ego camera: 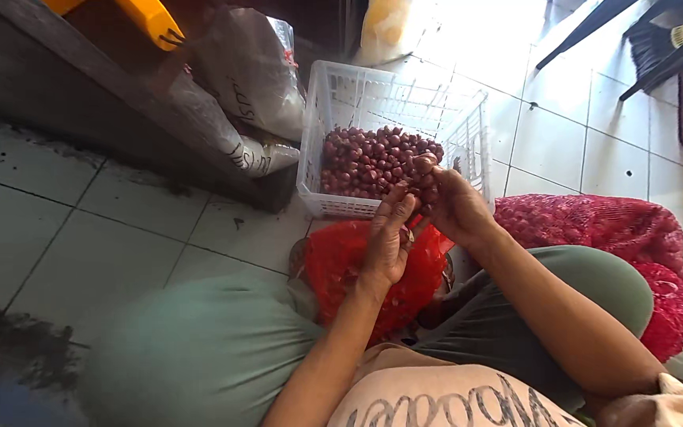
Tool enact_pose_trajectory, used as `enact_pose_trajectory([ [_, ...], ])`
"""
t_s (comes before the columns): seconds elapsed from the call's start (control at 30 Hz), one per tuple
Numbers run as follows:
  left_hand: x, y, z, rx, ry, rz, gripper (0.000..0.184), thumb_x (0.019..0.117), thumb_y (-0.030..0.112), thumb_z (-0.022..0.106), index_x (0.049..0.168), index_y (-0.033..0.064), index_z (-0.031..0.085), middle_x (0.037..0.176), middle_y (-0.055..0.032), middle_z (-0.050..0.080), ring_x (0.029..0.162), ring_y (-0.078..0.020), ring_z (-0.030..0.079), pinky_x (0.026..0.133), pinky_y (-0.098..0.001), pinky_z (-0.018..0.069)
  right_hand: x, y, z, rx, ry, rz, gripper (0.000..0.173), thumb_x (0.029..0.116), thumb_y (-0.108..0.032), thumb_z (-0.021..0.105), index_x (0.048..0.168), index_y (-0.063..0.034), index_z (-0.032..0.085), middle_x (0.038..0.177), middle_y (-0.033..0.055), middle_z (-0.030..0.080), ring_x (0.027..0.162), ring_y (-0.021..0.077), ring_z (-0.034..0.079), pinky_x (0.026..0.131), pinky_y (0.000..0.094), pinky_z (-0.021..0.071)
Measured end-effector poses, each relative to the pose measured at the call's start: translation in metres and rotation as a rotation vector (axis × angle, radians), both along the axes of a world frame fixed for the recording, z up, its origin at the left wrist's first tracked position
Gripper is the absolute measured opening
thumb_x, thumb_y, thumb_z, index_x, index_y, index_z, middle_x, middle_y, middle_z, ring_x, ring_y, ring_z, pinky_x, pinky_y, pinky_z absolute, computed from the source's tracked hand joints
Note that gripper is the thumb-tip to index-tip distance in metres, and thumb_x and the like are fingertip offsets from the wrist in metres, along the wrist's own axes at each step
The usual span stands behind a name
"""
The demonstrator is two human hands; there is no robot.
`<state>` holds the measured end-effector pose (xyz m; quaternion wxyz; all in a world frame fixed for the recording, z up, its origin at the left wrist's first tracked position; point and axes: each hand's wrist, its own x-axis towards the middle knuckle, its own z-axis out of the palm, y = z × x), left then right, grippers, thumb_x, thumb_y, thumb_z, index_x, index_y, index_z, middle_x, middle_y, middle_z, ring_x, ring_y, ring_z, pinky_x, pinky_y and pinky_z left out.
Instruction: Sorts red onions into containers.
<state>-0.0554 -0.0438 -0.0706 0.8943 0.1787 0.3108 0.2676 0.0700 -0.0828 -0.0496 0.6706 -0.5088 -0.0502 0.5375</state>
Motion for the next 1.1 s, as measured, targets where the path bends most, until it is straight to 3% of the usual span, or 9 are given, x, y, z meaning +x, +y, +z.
enact_pose_trajectory([
  [0.13,0.003,-0.007,-0.002,0.100,0.094,0.043,0.036,0.0984,-0.004,0.059,0.130,0.0129,0.059,0.106,-0.0010,0.068,0.084,-0.0076,0.069,0.077,-0.0228,0.0591,-0.006,0.002,-0.002,0.025,-0.007,-0.087,0.025,0.1122,-0.021,0.030,0.116,-0.0141,0.054,0.095,0.0003,0.067,0.083,0.0071,0.067,0.073,0.0210,0.0569],
  [0.27,0.002,-0.003,-0.003,0.094,0.117,0.080,0.025,0.1005,-0.002,0.056,0.118,0.0128,0.065,0.104,0.0001,0.073,0.085,-0.0075,0.072,0.077,-0.0225,0.0604,0.000,0.003,0.000,0.102,-0.036,-0.051,0.028,0.1137,-0.022,0.029,0.135,-0.0140,0.046,0.113,0.0033,0.067,0.095,0.0108,0.070,0.081,0.0237,0.0586],
  [0.43,0.002,0.005,-0.007,0.176,0.147,0.070,0.027,0.1030,0.003,0.054,0.125,0.0141,0.067,0.108,0.0022,0.074,0.086,-0.0039,0.072,0.076,-0.0188,0.0590,0.005,0.005,0.009,0.033,0.112,-0.049,0.032,0.1121,-0.017,0.030,0.131,-0.0068,0.053,0.102,0.0042,0.070,0.088,0.0118,0.070,0.081,0.0264,0.0584],
  [0.53,0.004,0.009,-0.007,0.254,0.178,0.038,0.027,0.1027,0.004,0.055,0.124,0.0142,0.067,0.109,0.0027,0.072,0.084,-0.0026,0.069,0.075,-0.0182,0.0579,0.005,0.006,0.009,-0.003,0.101,-0.049,0.031,0.1086,-0.008,0.031,0.134,-0.0052,0.050,0.106,0.0053,0.068,0.089,0.0099,0.069,0.079,0.0231,0.0575],
  [0.67,0.006,0.011,-0.010,0.388,0.188,0.042,0.035,0.0989,0.000,0.060,0.129,0.0164,0.062,0.115,0.0024,0.069,0.088,-0.0037,0.069,0.077,-0.0201,0.0586,0.005,0.002,0.008,0.020,-0.081,0.049,0.043,0.1035,0.003,0.034,0.145,-0.0046,0.044,0.120,0.0053,0.066,0.097,0.0076,0.068,0.084,0.0212,0.0554],
  [0.8,0.007,0.017,-0.018,0.605,0.210,0.122,0.055,0.0931,-0.009,0.062,0.142,0.0140,0.054,0.120,-0.0015,0.062,0.081,-0.0034,0.064,0.062,-0.0164,0.0543,0.015,-0.006,0.000,0.110,-0.387,0.241,0.052,0.0966,0.010,0.040,0.147,0.0017,0.042,0.134,0.0084,0.061,0.108,0.0102,0.066,0.095,0.0278,0.0544],
  [0.87,0.005,0.021,-0.018,0.694,0.227,0.130,0.060,0.0912,-0.009,0.062,0.145,0.0128,0.050,0.122,-0.0035,0.061,0.083,-0.0035,0.063,0.058,-0.0149,0.0511,0.021,-0.011,-0.001,0.141,-0.543,0.341,0.053,0.0930,0.011,0.046,0.145,0.0032,0.048,0.133,0.0089,0.063,0.109,0.0101,0.066,0.096,0.0276,0.0553],
  [0.97,0.002,0.022,-0.014,0.766,0.245,0.090,0.062,0.0890,-0.008,0.067,0.145,0.0110,0.048,0.124,-0.0039,0.061,0.090,-0.0048,0.063,0.064,-0.0160,0.0525,0.022,-0.017,0.006,0.146,-0.633,0.435,0.051,0.0933,0.008,0.051,0.144,0.0020,0.050,0.131,0.0054,0.064,0.107,0.0044,0.065,0.094,0.0215,0.0547],
  [1.1,-0.001,0.019,-0.009,0.617,0.169,-0.006,0.049,0.0974,-0.004,0.056,0.142,0.0151,0.051,0.124,0.0007,0.064,0.074,-0.0002,0.062,0.053,-0.0126,0.0481,0.018,-0.021,0.004,0.152,-0.657,0.340,0.028,0.0991,0.002,0.058,0.127,0.0010,0.062,0.106,0.0006,0.071,0.091,0.0059,0.071,0.085,0.0254,0.0615],
])
